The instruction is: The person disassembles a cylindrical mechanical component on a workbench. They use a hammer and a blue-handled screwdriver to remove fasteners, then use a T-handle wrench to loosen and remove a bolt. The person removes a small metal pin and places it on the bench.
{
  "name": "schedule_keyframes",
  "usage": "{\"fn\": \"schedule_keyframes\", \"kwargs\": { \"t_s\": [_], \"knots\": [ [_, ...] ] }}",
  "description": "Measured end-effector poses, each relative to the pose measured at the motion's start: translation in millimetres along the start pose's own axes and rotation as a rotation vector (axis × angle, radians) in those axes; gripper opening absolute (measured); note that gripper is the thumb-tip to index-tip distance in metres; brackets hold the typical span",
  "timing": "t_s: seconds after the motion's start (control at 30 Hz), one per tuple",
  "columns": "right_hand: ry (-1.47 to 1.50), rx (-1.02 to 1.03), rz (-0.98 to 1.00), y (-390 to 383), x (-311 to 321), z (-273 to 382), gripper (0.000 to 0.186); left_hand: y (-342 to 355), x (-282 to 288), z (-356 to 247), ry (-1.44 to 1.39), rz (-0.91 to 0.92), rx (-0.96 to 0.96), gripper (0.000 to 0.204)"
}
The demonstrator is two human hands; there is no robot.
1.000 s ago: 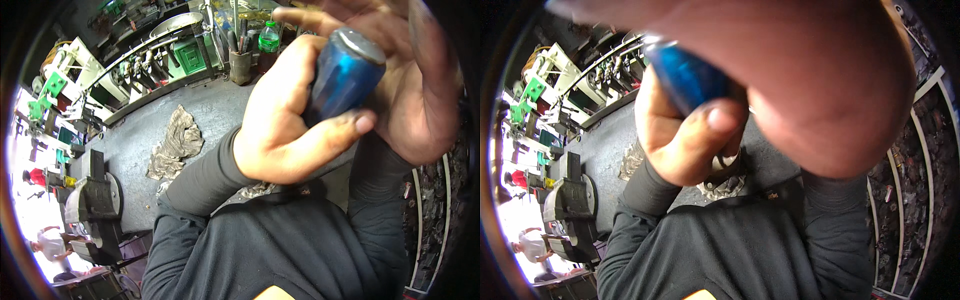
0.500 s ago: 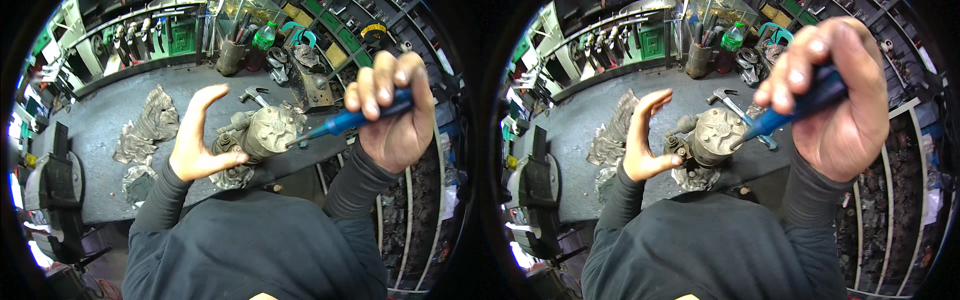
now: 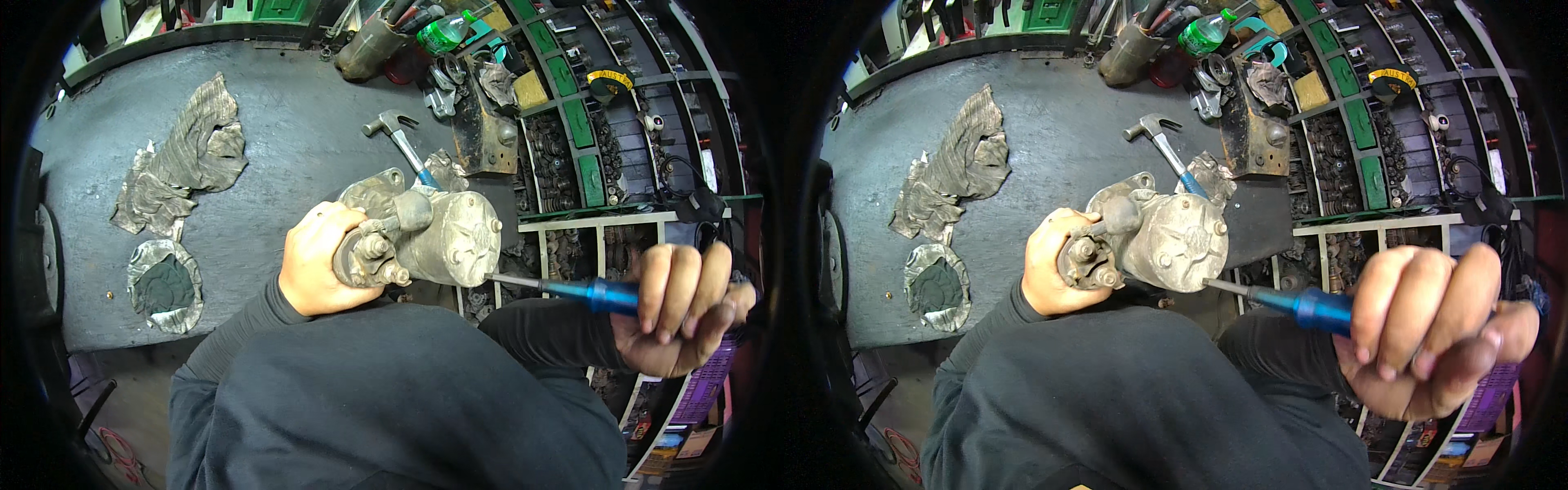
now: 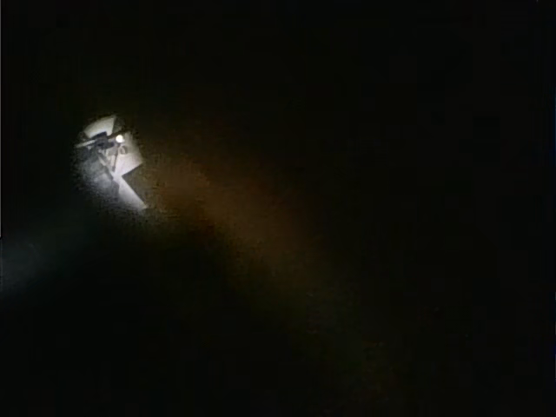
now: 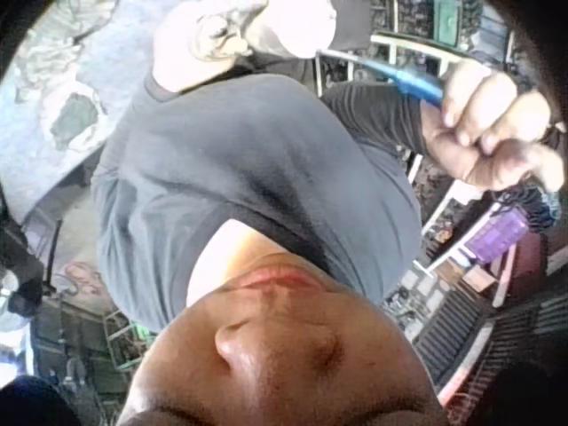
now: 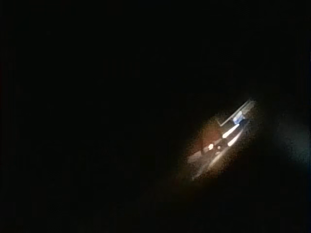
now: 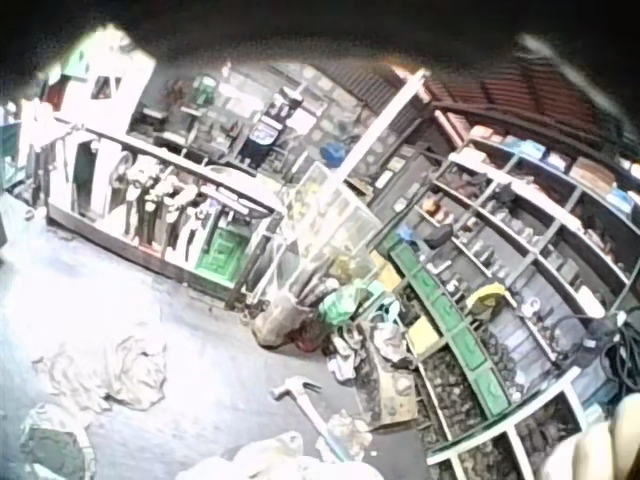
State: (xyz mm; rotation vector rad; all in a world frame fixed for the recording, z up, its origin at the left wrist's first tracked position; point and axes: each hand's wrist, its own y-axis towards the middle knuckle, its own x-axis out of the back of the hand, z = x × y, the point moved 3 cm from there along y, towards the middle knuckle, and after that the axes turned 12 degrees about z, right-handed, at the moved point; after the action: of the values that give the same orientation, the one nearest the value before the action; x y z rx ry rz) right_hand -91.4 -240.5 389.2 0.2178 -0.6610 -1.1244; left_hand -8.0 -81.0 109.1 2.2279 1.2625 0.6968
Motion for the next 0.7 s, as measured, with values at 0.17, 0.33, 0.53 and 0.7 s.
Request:
{"fn": "schedule_keyframes", "kwargs": {
  "t_s": [0.17, 0.33, 0.53, 0.7],
  "knots": [
    [0.070, 0.032, -0.022, 2.4, 1.9, -1.0, 0.007, 1.2, 0.6, 0.1, 0.000, -0.006, 0.006, 0.061],
    [0.045, 0.160, -0.045, -9.5, 18.9, 7.4, 0.013, 5.4, -0.1, -2.5, -0.005, -0.019, -0.021, 0.057],
    [0.080, 0.233, -0.076, -8.1, 17.0, 1.6, 0.014, 8.1, -1.6, -6.4, -0.011, -0.013, -0.005, 0.052],
    [0.001, 0.182, -0.189, -28.5, 31.5, 17.9, 0.019, 7.7, 2.7, -2.6, -0.010, -0.022, 0.010, 0.052]
  ]
}}
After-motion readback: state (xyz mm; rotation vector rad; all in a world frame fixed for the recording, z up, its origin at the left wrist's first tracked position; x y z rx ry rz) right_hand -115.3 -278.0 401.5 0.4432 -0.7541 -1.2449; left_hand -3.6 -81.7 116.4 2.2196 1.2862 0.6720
